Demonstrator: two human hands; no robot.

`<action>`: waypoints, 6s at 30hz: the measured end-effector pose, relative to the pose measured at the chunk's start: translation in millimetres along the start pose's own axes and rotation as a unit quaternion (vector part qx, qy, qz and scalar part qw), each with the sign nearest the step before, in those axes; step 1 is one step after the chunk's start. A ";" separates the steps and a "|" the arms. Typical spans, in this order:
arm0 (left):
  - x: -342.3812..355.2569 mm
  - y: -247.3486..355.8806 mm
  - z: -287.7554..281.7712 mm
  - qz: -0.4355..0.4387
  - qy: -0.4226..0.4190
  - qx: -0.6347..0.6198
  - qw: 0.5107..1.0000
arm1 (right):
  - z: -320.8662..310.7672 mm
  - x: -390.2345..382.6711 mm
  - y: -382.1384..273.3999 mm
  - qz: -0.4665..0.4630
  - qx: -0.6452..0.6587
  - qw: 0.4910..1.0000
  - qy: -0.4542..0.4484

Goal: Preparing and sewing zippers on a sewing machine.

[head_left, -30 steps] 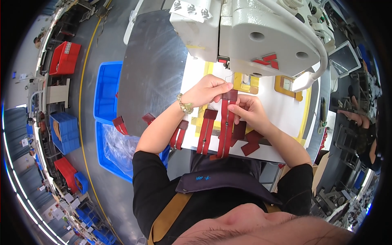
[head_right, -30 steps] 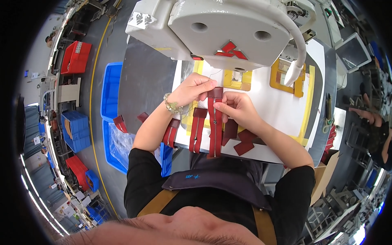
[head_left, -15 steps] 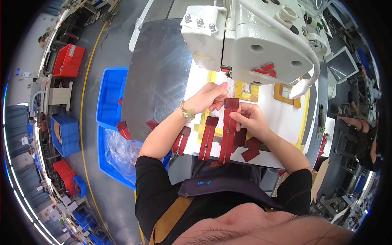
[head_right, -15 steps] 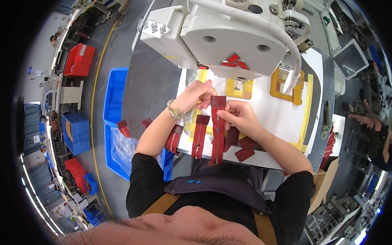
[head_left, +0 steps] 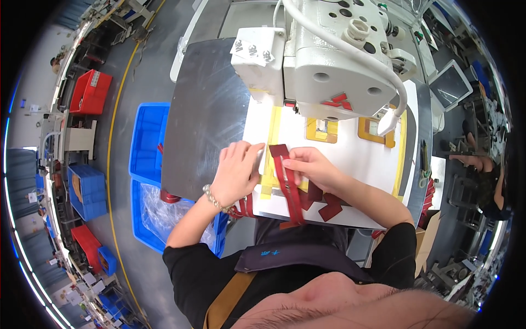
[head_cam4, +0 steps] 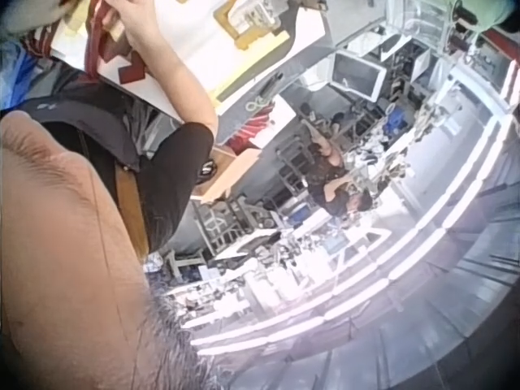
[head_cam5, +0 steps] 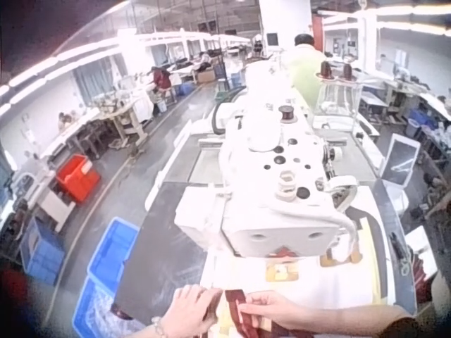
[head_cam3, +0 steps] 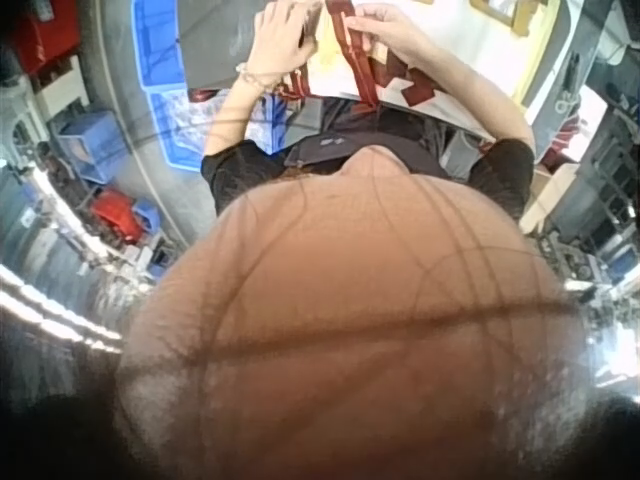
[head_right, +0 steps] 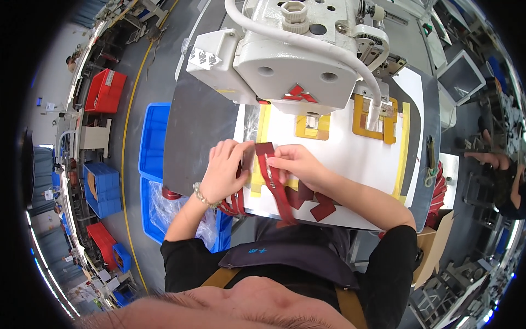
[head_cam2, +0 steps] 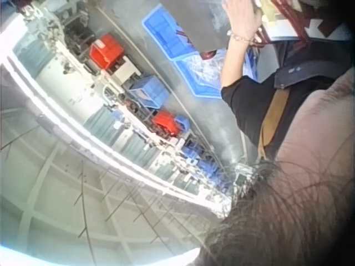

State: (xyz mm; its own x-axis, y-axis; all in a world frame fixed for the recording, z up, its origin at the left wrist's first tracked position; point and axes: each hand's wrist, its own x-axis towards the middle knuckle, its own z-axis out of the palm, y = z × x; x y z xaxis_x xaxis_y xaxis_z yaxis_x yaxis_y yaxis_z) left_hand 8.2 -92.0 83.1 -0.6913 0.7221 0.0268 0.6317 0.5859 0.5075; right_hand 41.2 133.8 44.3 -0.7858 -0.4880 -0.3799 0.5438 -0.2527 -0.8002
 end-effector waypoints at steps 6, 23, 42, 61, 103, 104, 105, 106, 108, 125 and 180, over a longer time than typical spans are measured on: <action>-63.4 -18.0 11.3 -0.163 0.107 0.150 0.969 | 20.3 26.2 12.1 0.074 0.144 0.986 0.025; -207.6 -134.9 199.9 -0.315 0.383 -0.505 0.707 | 40.3 43.4 4.6 0.080 0.160 0.984 0.024; -132.2 -79.8 160.8 -0.265 -0.219 -0.308 0.887 | 30.4 53.0 10.7 0.083 0.223 0.968 0.084; -222.3 -159.6 -96.7 -0.374 -0.111 -0.336 0.857 | -3.4 -66.7 -20.9 0.059 0.038 0.997 -0.019; -6.0 -28.7 -10.6 0.106 0.074 0.327 0.936 | -255.1 -384.5 299.9 -0.111 -0.203 0.534 0.813; 3.4 -18.6 -4.9 0.116 0.072 0.327 0.935 | -262.2 -381.3 308.2 -0.127 -0.180 0.512 0.830; 12.9 -8.9 1.4 0.143 0.065 0.305 0.939 | -263.7 -379.1 319.5 -0.148 -0.040 0.515 0.843; 17.6 0.0 3.7 0.162 0.060 0.291 0.941 | -263.2 -360.7 320.0 -0.170 0.103 0.516 0.833; 27.3 17.4 8.6 0.187 0.056 0.284 0.939 | -258.9 -335.5 309.3 -0.151 0.225 0.520 0.810; 75.2 113.8 53.8 0.348 -0.004 0.167 0.923 | -298.2 -338.7 293.4 -0.352 0.103 0.461 0.808; 86.8 164.7 57.4 0.263 -0.016 -0.145 0.954 | -80.8 -310.2 33.2 -0.610 0.333 0.660 0.286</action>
State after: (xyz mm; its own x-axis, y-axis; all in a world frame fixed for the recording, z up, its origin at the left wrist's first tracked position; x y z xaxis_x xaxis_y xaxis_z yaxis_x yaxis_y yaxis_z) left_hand 72.4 88.3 119.6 -0.2912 0.9018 0.3193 0.7617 0.0166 0.6477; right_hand 279.2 344.3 98.1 -0.6382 0.7642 0.0928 -0.7363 -0.5707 -0.3636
